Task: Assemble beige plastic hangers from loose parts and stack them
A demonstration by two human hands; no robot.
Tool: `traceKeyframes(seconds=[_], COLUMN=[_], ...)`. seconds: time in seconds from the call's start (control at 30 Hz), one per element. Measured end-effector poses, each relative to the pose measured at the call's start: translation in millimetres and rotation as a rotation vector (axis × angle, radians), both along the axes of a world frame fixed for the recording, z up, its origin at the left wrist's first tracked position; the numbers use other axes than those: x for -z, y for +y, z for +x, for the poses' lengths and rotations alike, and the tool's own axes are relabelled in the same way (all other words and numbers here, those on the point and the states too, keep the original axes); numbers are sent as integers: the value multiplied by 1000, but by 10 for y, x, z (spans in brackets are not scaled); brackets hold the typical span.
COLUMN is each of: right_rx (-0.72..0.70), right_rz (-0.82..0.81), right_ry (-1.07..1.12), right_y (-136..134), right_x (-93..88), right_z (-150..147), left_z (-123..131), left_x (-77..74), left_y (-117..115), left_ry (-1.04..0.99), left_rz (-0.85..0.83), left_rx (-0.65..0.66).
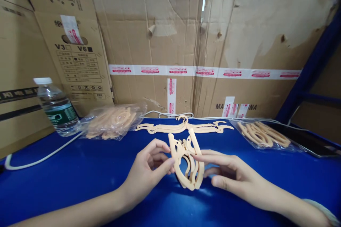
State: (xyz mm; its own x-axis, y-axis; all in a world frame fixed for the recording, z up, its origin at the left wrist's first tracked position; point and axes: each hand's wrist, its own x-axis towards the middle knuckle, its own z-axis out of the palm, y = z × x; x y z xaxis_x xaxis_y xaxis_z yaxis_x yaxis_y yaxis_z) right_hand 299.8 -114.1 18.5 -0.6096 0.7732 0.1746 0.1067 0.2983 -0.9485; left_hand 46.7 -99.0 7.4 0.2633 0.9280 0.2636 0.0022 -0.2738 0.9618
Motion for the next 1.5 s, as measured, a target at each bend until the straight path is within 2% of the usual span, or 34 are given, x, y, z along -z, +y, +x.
traceKeyframes(seconds=[0.17,0.27,0.37,0.43,0.6,0.97,1.03,1.13,1.27,1.37,1.5], right_rx=[-6,-8,-27,-34,-35,40,34,33,106,99,71], right_rz=[-60,-48,-37,-34,-4,68,68,71,74,59,-1], right_ry=[82,81,56,55,107,2,-21,-96,-171,-200,-130], right_y=[22,1,-23,-21,21,23,21,-2,-41,-38,47], right_x=[15,7,-9,-14,-8,-19,-27,-27,-31,-57,-68], right_z=[-14,-16,-11,-6,9,68,63,71,104,118,130], left_z=[-16,-22,-25,-28,-49,-68,-59,-53,-79,-102,-113], left_x=[4,20,42,59,86,102,83,40,0,-4,23], left_y=[-41,-63,-75,-68,-20,-20,-34,-69,-112,-116,-88], left_ry=[72,77,83,64,30,47,74,153,316,413,480], left_rz=[144,147,83,39,-25,-58,-13,151,358,435,493], left_rx=[-17,89,235,288,298,320,326,323,290,296,284])
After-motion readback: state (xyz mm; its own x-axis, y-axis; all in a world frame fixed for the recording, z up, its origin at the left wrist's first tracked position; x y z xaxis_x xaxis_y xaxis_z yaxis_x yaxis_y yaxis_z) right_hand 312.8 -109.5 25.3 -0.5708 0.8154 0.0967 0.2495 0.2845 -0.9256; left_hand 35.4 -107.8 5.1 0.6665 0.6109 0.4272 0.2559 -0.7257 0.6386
